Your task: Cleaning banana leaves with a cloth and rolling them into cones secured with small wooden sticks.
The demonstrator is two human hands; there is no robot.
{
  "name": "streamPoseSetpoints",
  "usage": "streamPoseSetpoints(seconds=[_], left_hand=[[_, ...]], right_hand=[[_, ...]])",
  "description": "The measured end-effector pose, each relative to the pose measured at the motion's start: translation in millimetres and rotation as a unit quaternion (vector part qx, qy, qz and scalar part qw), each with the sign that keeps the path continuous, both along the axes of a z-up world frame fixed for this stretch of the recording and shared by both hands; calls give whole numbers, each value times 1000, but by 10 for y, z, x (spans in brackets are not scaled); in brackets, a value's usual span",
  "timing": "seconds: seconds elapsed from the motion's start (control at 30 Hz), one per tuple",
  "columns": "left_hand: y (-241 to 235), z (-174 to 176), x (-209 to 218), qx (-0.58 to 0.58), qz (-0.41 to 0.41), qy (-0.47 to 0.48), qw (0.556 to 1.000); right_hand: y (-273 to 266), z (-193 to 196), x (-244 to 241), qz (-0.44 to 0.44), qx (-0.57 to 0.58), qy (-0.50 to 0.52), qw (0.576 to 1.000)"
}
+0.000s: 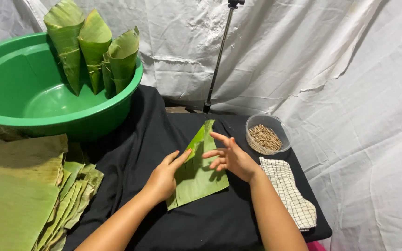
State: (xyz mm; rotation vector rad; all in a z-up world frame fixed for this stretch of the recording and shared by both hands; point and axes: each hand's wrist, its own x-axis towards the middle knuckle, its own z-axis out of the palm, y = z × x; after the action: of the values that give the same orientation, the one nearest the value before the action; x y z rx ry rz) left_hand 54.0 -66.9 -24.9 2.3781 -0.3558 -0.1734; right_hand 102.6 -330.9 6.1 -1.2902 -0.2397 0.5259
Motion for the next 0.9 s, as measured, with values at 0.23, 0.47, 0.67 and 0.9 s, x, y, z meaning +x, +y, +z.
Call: streamPoseSetpoints(seconds=[0.23,0.47,0.67,0.9], left_hand=[[-42,-104,4,-3,20,-28,999],[32,-246,146,-178,24,-9,984],[47,-178,116,-228,28,71,971],[40,-370,136,-117,118,-72,983]], right_hand=[[4,-356,426,89,110,-15,990],[-167,-664,548,38,122,32,991],[-107,-568,444,68,95,0,993],[-103,-582,444,60,24,18,998]])
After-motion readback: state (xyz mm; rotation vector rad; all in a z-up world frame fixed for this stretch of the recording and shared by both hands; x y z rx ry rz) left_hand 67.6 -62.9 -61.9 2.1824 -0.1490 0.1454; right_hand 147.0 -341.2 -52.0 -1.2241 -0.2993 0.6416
